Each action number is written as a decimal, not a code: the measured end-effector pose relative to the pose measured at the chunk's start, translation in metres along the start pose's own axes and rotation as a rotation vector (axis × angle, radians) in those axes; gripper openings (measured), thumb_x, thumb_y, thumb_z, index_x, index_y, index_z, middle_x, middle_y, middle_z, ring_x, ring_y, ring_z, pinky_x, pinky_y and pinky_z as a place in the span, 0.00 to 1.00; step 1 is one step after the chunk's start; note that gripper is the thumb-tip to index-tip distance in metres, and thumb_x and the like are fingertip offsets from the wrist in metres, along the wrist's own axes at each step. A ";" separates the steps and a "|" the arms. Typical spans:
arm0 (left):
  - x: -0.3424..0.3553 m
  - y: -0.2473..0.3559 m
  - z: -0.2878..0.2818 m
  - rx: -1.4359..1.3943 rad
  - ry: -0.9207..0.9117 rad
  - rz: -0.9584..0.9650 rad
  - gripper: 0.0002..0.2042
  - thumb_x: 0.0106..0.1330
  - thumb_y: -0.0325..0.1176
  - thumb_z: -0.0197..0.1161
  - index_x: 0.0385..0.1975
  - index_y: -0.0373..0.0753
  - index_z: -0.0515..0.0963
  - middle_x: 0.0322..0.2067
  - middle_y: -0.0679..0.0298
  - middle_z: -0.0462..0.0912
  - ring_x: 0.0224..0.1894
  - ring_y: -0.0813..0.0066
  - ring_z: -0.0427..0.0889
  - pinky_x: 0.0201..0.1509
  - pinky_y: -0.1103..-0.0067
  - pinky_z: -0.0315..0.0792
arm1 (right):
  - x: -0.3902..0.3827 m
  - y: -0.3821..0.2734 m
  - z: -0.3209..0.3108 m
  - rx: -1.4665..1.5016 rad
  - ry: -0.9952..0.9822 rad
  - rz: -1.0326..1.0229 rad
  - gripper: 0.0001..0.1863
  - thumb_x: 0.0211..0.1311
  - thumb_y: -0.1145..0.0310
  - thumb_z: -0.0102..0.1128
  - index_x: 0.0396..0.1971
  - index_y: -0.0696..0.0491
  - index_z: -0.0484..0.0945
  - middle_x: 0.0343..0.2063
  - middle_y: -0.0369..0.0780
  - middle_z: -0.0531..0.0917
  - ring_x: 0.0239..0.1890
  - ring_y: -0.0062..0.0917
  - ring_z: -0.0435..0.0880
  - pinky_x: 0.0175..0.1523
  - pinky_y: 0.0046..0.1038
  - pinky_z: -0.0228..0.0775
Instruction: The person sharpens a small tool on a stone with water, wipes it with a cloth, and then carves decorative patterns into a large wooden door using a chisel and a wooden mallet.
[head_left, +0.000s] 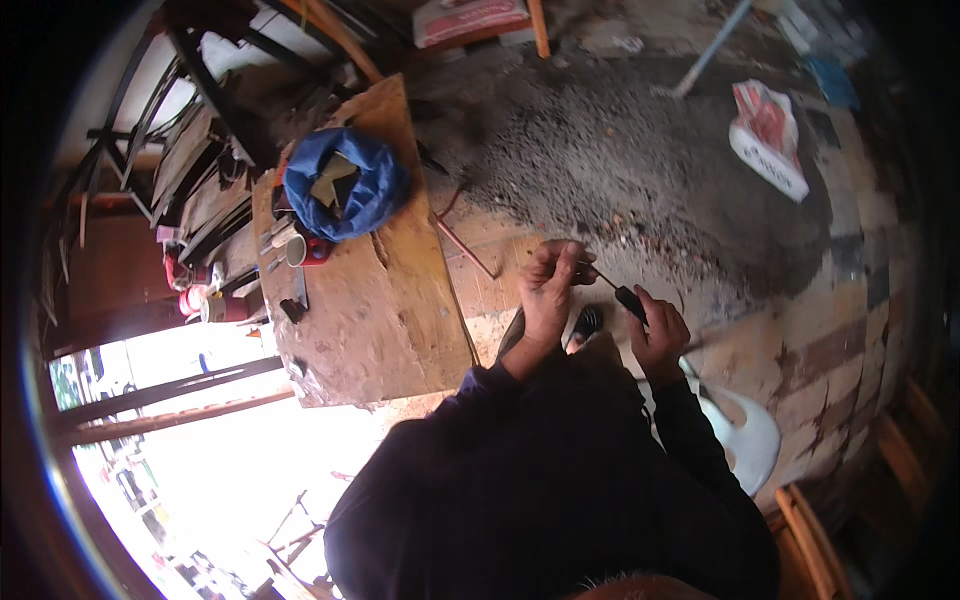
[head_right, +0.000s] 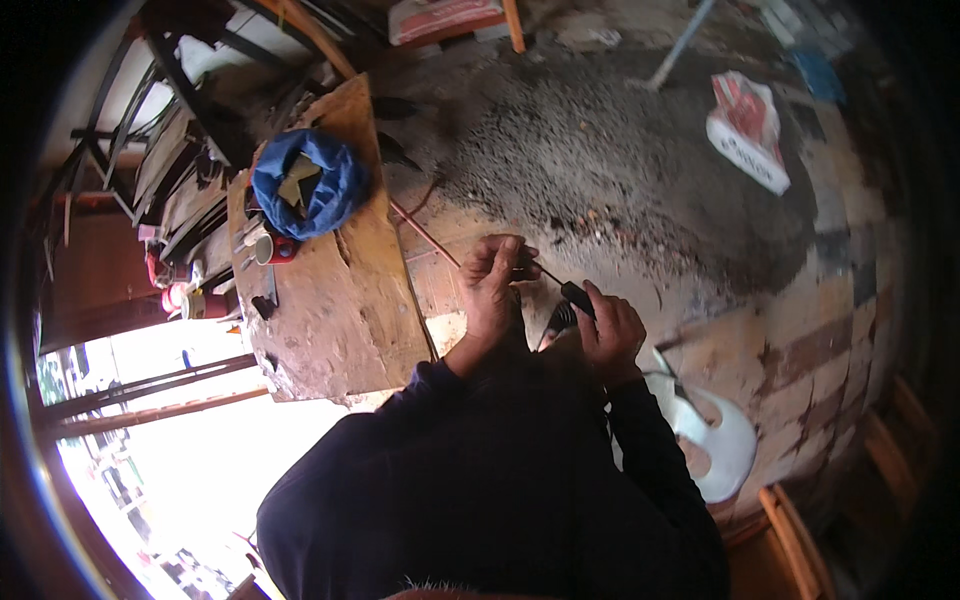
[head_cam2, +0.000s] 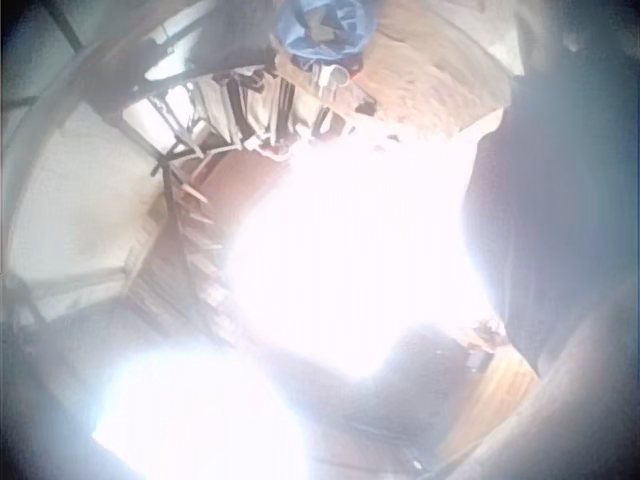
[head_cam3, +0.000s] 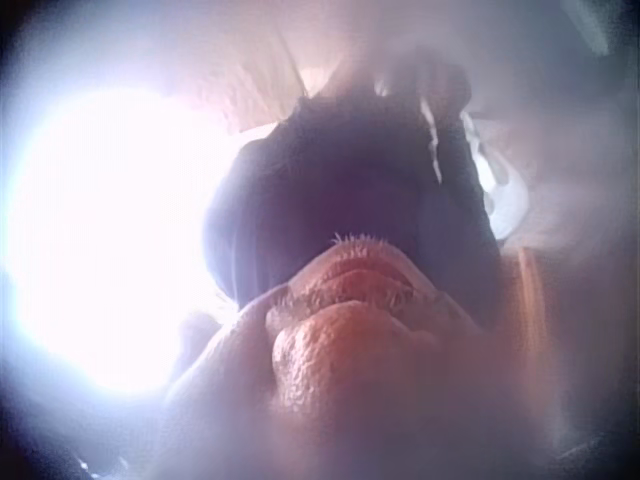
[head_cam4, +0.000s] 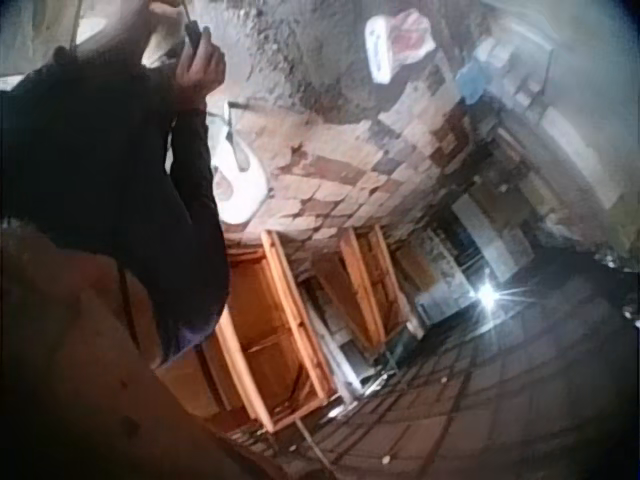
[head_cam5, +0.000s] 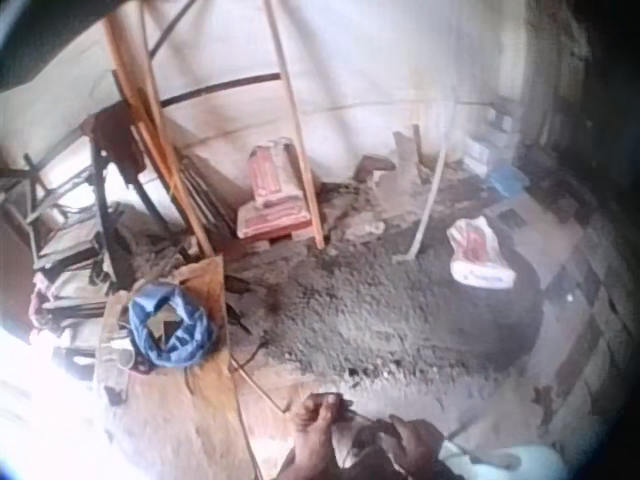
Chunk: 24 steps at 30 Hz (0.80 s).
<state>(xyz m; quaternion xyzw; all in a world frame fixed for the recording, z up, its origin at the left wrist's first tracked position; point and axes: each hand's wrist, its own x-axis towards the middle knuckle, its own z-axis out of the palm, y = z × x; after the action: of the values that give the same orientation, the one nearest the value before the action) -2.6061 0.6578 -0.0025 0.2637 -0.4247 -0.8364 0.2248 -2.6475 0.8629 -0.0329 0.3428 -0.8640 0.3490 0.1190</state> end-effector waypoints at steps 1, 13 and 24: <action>0.013 0.003 -0.005 -0.063 0.069 0.021 0.10 0.77 0.35 0.67 0.44 0.34 0.84 0.34 0.59 0.89 0.33 0.73 0.87 0.41 0.75 0.83 | 0.021 0.005 0.006 0.012 -0.055 -0.046 0.24 0.61 0.69 0.72 0.59 0.52 0.84 0.36 0.40 0.85 0.36 0.37 0.85 0.42 0.38 0.77; 0.202 0.115 -0.090 0.468 0.579 0.474 0.07 0.78 0.28 0.64 0.37 0.32 0.83 0.30 0.63 0.88 0.30 0.79 0.84 0.38 0.81 0.78 | 0.293 -0.007 0.136 0.065 -0.258 -0.396 0.21 0.59 0.69 0.76 0.54 0.50 0.86 0.38 0.38 0.85 0.36 0.36 0.87 0.42 0.37 0.80; 0.341 0.339 -0.234 0.570 1.141 0.704 0.14 0.79 0.39 0.62 0.29 0.41 0.78 0.20 0.73 0.72 0.22 0.86 0.66 0.26 0.82 0.57 | 0.428 0.114 0.263 0.540 -0.264 0.572 0.19 0.72 0.66 0.72 0.58 0.56 0.80 0.37 0.31 0.83 0.29 0.09 0.71 0.31 0.19 0.61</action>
<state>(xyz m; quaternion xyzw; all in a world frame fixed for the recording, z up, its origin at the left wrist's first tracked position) -2.6662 0.1323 0.0761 0.5549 -0.5024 -0.3036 0.5895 -3.0311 0.5245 -0.0937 0.1493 -0.8096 0.5353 -0.1888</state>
